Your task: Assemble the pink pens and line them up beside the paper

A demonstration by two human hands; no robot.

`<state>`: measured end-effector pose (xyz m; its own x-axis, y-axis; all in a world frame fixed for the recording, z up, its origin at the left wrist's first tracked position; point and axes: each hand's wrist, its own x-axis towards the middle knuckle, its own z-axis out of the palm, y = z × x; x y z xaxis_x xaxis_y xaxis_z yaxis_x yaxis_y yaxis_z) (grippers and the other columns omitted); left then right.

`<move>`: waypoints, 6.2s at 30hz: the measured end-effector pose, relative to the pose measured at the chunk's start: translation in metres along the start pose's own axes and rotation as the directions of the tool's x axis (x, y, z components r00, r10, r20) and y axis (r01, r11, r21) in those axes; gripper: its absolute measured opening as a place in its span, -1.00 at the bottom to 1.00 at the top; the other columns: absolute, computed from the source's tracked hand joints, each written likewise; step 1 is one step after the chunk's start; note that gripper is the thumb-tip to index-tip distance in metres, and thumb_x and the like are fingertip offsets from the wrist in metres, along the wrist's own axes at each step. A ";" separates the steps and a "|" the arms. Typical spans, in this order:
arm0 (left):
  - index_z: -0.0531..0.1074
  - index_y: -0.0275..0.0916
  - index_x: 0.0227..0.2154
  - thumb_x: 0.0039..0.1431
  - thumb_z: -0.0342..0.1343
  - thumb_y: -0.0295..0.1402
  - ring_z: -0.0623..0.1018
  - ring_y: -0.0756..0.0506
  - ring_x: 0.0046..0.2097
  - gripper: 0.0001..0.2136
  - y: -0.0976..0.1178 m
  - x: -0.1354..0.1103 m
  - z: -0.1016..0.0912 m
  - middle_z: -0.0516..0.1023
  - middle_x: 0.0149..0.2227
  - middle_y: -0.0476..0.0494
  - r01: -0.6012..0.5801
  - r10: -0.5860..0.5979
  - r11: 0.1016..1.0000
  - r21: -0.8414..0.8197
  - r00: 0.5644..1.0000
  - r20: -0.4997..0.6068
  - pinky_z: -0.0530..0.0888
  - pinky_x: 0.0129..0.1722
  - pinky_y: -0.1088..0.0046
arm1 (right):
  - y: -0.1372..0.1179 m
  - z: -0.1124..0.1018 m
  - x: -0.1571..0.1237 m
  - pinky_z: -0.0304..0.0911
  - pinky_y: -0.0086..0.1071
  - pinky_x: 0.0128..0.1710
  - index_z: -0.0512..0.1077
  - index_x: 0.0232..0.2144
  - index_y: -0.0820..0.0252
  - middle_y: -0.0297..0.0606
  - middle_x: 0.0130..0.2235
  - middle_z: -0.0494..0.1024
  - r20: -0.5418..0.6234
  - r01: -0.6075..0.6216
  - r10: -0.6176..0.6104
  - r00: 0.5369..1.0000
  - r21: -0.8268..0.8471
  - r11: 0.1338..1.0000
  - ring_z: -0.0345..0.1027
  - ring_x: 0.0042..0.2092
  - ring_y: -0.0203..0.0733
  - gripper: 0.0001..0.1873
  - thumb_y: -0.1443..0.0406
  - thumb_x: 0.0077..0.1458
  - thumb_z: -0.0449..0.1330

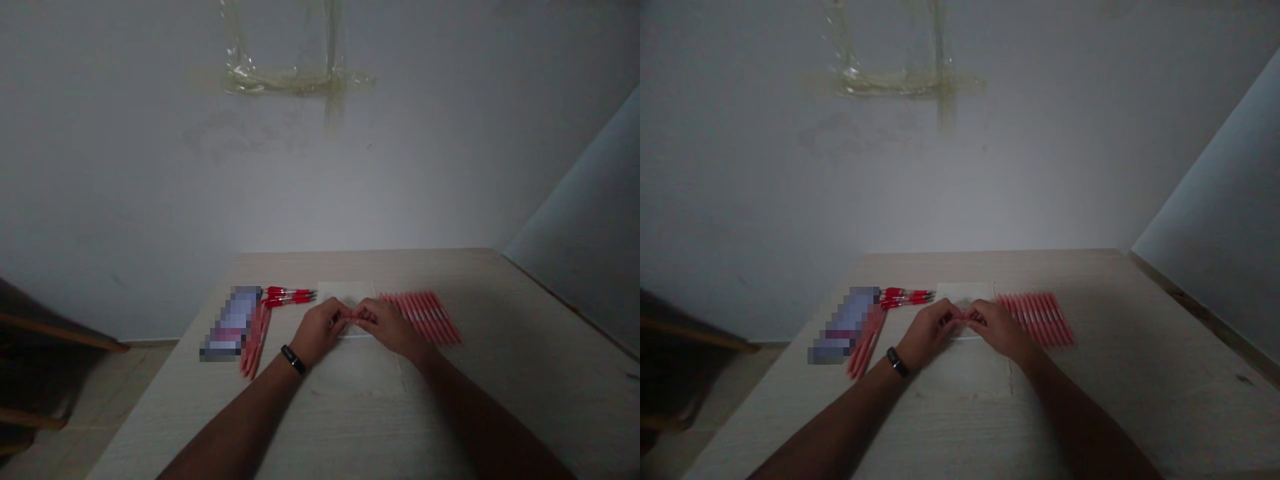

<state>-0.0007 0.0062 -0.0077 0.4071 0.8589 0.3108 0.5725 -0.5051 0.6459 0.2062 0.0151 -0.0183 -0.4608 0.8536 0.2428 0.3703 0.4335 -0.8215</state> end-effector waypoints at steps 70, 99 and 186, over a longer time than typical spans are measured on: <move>0.50 -0.19 -0.13 0.21 0.09 -0.44 0.43 -0.03 -0.30 -0.80 -0.009 -0.001 0.002 0.46 -0.30 -0.08 0.018 -0.019 0.996 0.082 1.000 0.008 0.32 -0.31 0.49 | 0.013 -0.017 0.001 0.29 -0.42 -0.28 0.48 -0.26 0.12 -0.33 -0.32 0.54 -0.225 -0.026 -0.043 0.973 -0.294 0.956 0.44 -0.29 -0.25 -0.92 0.36 0.15 0.22; 0.33 -0.22 -0.25 0.18 0.11 -0.38 0.51 -0.03 -0.33 -0.90 -0.002 0.002 -0.008 0.54 -0.34 -0.06 0.072 -0.093 0.982 -0.174 0.989 -0.118 0.39 -0.33 0.48 | 0.009 -0.019 0.000 0.28 -0.43 -0.31 0.50 -0.22 0.13 -0.32 -0.32 0.54 -0.229 -0.010 -0.061 0.972 -0.296 0.955 0.42 -0.32 -0.26 -0.84 0.38 0.15 0.16; 0.56 -0.19 -0.21 0.20 0.07 -0.50 0.48 -0.04 -0.28 -0.80 -0.010 -0.003 -0.010 0.52 -0.28 -0.12 0.039 -0.047 0.984 0.173 0.998 0.047 0.33 -0.29 0.50 | 0.013 -0.038 -0.002 0.25 -0.43 -0.26 0.41 -0.16 0.17 -0.28 -0.29 0.51 -0.080 -0.016 -0.005 0.997 -0.251 0.968 0.40 -0.27 -0.26 -0.75 0.46 0.09 0.13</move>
<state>-0.0150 0.0101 -0.0081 0.4123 0.8770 0.2469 0.7025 -0.4786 0.5268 0.2424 0.0299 -0.0105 -0.3966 0.8719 0.2871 0.5681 0.4788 -0.6694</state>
